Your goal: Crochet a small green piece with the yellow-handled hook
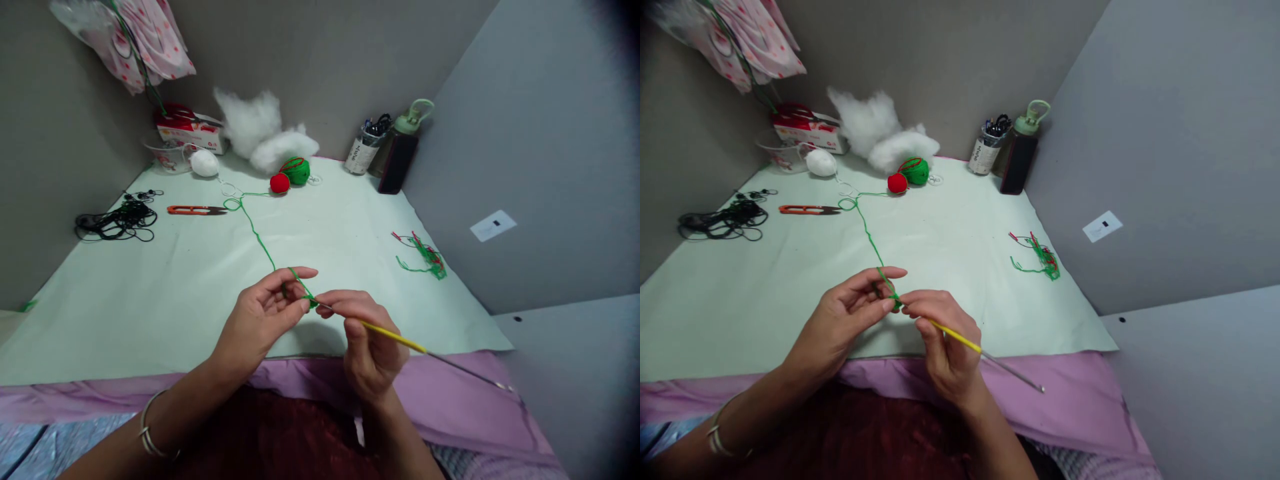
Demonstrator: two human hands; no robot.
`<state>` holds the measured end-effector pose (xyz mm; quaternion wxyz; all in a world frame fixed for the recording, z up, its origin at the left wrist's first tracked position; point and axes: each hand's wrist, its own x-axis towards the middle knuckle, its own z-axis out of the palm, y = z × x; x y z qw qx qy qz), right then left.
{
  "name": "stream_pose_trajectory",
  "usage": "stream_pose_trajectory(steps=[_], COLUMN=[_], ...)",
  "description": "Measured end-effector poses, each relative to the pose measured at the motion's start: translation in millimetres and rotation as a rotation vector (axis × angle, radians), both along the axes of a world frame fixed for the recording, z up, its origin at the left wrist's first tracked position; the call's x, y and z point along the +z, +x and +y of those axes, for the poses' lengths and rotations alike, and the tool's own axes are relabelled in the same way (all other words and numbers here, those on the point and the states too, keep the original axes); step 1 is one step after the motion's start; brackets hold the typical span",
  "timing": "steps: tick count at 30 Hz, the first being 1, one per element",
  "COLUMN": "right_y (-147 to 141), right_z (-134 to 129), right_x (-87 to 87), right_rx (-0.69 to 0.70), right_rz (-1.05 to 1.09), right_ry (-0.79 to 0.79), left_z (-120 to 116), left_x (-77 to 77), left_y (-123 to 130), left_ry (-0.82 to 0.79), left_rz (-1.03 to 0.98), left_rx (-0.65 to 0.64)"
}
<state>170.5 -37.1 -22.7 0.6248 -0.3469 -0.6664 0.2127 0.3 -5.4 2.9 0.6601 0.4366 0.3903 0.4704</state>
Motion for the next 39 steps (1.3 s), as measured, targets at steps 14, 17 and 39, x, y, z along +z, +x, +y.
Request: stream_pose_trajectory(steps=[14, 17, 39], right_y=[-10, -10, -1], right_z=[3, 3, -4], right_x=[1.1, 1.1, -6.5], right_rx=[-0.013, 0.012, -0.1], right_rz=[0.243, 0.277, -0.122], right_ry=[-0.065, -0.091, 0.106], left_z=[-2, -2, -4], left_x=[0.3, 1.4, 5.1], left_y=[0, 0, 2], left_ry=[0.012, 0.02, 0.067], left_rz=[-0.009, 0.006, 0.074], left_rx=[0.034, 0.023, 0.046])
